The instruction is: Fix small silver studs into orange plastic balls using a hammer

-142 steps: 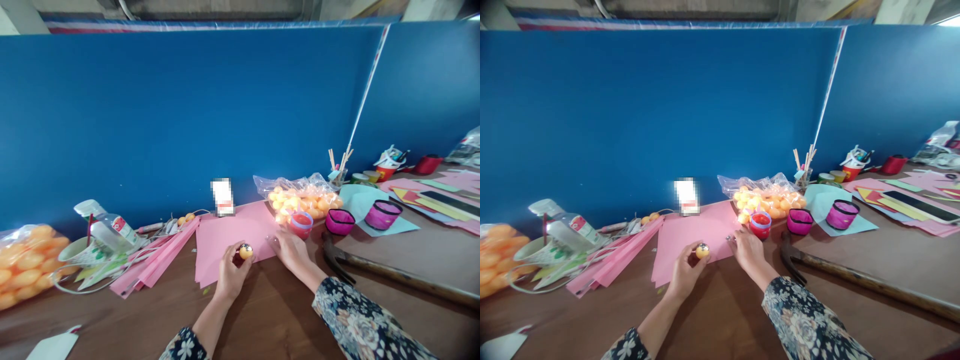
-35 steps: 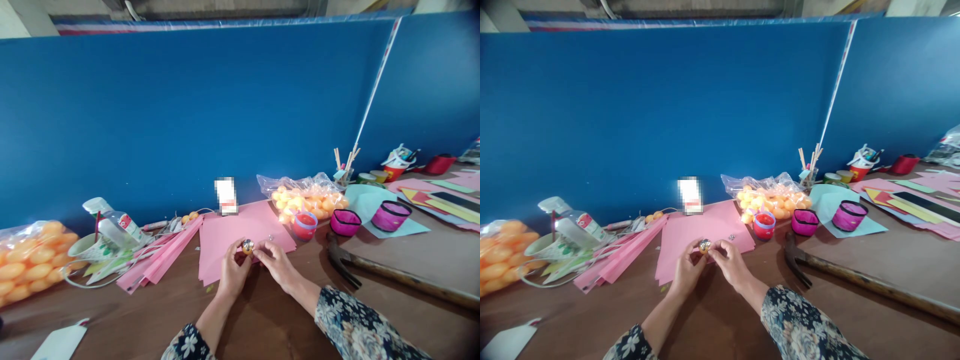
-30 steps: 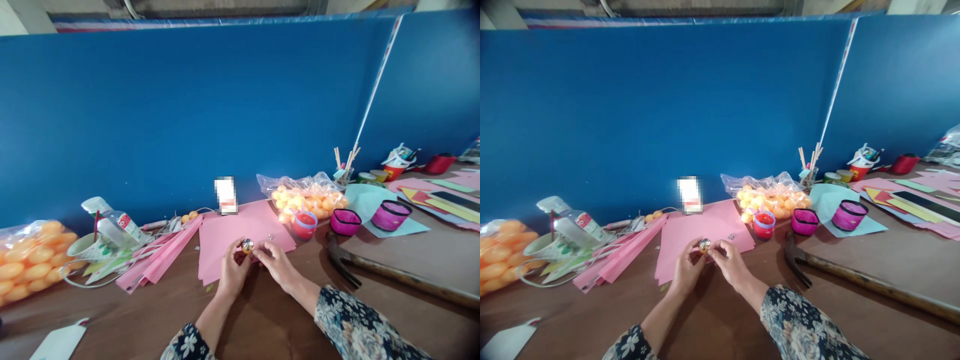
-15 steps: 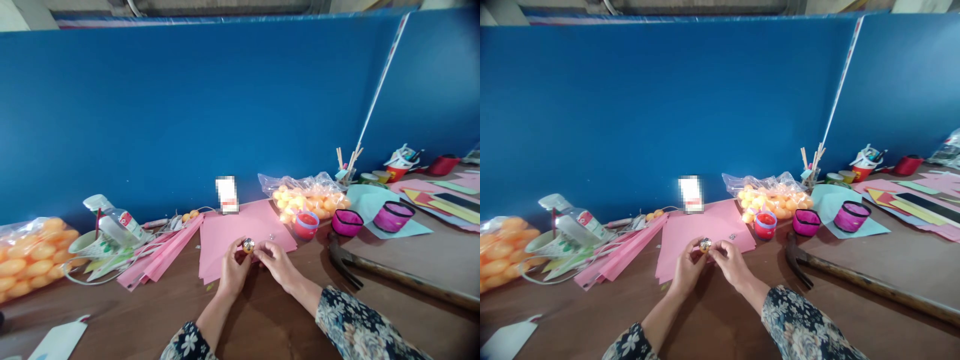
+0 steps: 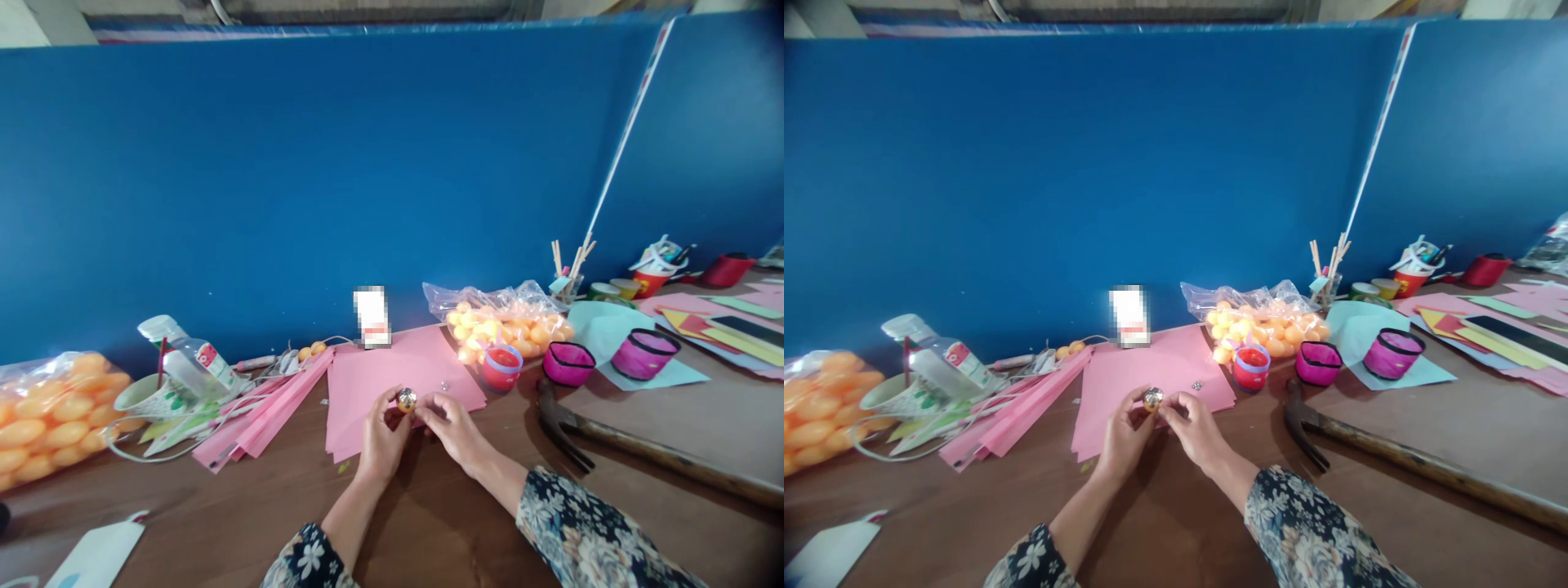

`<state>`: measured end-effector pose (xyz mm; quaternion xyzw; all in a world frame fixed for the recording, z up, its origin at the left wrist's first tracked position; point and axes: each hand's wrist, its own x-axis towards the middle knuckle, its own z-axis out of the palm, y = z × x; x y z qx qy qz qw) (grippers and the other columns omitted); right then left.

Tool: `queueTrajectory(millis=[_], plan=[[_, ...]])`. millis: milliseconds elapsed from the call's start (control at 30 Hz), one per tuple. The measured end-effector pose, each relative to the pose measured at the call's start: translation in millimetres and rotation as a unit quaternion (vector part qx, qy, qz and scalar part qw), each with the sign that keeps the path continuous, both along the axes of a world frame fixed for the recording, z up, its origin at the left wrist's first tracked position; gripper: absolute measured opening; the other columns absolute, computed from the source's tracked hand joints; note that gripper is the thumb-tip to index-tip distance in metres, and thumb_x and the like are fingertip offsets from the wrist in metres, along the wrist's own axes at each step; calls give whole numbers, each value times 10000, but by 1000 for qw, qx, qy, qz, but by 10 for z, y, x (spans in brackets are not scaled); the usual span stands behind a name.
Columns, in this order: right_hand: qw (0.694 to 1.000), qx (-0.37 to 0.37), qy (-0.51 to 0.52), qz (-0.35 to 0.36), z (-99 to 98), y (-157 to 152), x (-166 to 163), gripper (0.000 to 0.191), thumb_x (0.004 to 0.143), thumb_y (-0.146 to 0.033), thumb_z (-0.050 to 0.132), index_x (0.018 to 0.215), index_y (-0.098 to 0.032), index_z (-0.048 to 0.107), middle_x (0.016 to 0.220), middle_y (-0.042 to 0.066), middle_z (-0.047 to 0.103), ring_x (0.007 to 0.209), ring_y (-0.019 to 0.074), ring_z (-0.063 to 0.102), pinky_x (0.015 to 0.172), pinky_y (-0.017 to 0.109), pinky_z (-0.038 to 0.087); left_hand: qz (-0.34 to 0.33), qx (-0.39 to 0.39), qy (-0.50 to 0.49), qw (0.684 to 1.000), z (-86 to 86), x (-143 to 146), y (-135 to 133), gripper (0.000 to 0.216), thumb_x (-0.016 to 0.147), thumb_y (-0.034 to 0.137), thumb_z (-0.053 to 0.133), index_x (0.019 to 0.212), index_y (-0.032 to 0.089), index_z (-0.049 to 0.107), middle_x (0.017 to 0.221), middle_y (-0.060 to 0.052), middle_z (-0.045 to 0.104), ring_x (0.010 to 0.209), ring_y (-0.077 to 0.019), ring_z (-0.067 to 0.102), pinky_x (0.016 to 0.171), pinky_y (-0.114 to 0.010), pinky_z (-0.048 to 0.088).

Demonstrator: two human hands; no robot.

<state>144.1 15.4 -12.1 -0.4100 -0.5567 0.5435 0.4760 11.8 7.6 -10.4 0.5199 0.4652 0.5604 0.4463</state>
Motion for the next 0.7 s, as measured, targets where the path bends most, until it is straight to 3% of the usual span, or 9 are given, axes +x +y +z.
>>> queueTrajectory(millis=[700], plan=[[1000,4,-16,0,90,-30,3,221,754,-381,570,756,-160,586,676,7,620,635,145,590,552,237,448,6,-4,0,1000,8,6,-4,405,664,183,638,1051,151,524,998,-86,621,815,-177,633,717,-282,518]])
